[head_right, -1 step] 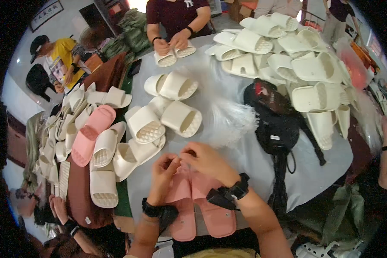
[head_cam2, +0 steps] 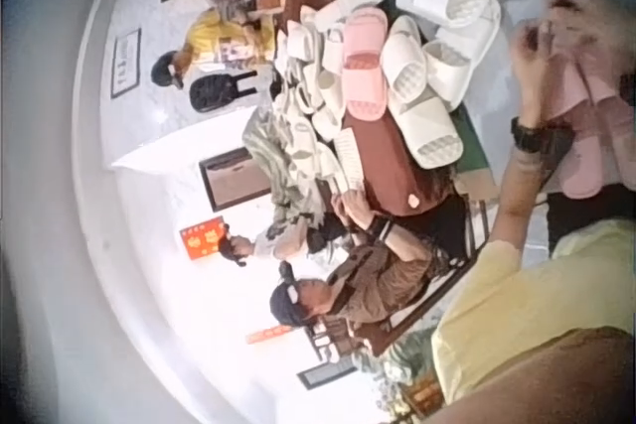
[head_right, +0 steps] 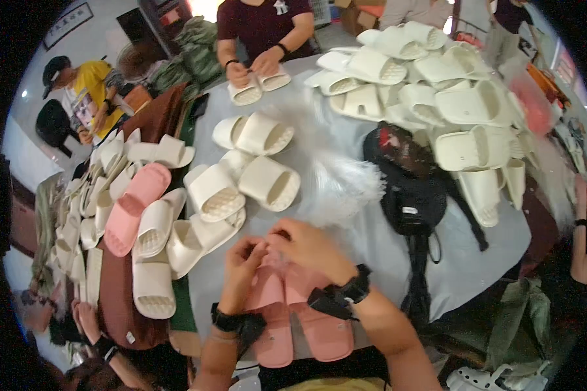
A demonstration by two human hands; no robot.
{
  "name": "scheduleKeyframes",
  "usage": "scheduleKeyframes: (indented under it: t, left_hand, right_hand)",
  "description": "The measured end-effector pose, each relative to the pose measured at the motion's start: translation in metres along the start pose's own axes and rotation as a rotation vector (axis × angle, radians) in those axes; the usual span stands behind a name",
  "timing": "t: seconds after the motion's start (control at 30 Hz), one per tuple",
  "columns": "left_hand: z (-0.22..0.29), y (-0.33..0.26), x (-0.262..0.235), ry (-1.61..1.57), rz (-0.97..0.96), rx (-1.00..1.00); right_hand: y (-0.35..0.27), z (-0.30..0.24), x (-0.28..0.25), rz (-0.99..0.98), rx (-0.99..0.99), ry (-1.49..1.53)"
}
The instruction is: Sorting and packaging finished sandals into plastic bags.
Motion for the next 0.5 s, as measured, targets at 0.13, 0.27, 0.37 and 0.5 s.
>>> scheduleKeyframes:
  t: [0.13, 0.27, 0.37, 0.5]
  left_hand:
    - [-0.002, -0.003, -0.010, -0.020, 0.020, 0.001]
    - [0.001, -0.004, -0.006, -0.038, -0.018, 0.009]
    - [0.003, -0.008, -0.011, 0.006, -0.003, 0.033]
    - [-0.001, -0.006, -0.007, -0.078, -0.006, -0.015]
  right_hand:
    - [0.001, -0.009, 0.000, 0.067, -0.005, 0.007]
    - [0.001, -0.007, 0.004, 0.055, -0.155, -0.084]
    - [-0.002, -0.005, 0.014, -0.036, -0.053, -0.096]
    - [-0.005, 0.004, 0.013, -0.070, 0.095, 0.009]
Point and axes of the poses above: each hand's wrist, its own y-axis towards the middle knuckle, its own x-axis out of the palm, z = x × y, the point moved 10 cm from there along y, towards the middle knuckle, and after that the axes turned 10 degrees about z, right-handed, at the moved point
